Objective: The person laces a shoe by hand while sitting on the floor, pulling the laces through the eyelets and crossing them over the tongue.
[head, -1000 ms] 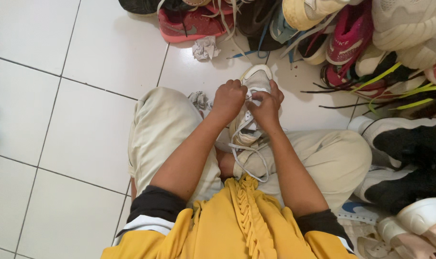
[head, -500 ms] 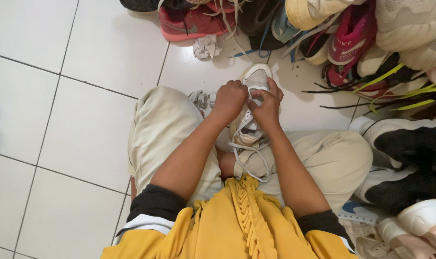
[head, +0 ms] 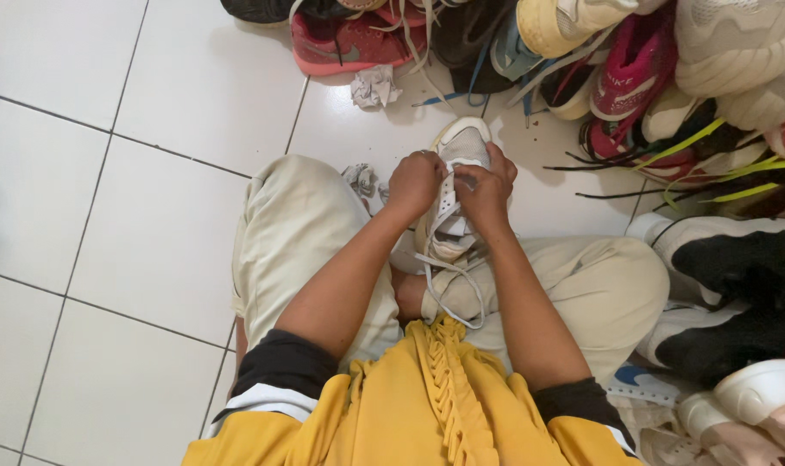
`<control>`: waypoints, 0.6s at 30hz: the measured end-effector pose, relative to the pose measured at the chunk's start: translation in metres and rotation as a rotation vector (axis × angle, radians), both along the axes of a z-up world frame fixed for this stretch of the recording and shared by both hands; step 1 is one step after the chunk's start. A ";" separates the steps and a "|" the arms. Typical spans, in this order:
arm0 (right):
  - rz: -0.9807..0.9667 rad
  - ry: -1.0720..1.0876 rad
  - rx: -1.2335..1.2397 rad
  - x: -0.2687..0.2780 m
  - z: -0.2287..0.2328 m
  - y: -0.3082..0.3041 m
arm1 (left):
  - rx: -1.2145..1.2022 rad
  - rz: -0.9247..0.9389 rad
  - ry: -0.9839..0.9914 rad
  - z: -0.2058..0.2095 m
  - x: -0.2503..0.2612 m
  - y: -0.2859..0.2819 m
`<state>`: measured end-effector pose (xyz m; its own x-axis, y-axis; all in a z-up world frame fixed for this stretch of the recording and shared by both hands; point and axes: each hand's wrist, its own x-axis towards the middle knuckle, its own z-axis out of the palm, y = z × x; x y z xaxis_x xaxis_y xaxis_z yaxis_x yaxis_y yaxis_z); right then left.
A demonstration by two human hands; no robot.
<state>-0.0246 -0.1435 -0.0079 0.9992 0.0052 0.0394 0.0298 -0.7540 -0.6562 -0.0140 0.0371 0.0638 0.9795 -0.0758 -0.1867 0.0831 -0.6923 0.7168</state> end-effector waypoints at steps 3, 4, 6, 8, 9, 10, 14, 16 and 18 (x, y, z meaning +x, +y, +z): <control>0.004 -0.050 0.004 0.001 -0.005 0.003 | -0.050 -0.016 0.040 -0.012 0.004 0.002; 0.003 -0.050 0.004 0.001 -0.005 0.004 | -0.050 -0.017 0.039 -0.011 0.004 0.002; -0.002 -0.071 0.061 0.000 -0.005 0.006 | -0.107 -0.010 0.064 -0.009 0.004 0.003; 0.002 -0.081 0.048 0.000 -0.001 0.008 | -0.055 -0.029 0.078 0.017 -0.007 0.002; 0.008 -0.089 0.037 -0.001 0.001 0.009 | -0.004 -0.045 0.093 0.030 -0.012 0.002; 0.007 -0.090 0.038 -0.002 0.001 0.010 | -0.003 -0.046 0.093 0.022 -0.019 -0.003; 0.008 -0.057 -0.003 -0.002 0.000 0.008 | 0.199 0.030 -0.119 0.006 -0.033 -0.020; 0.018 -0.064 -0.002 -0.001 0.003 0.006 | 0.217 0.092 -0.150 0.008 -0.033 -0.023; 0.038 -0.051 0.059 -0.002 0.013 0.005 | 0.234 0.148 -0.260 0.010 -0.033 -0.023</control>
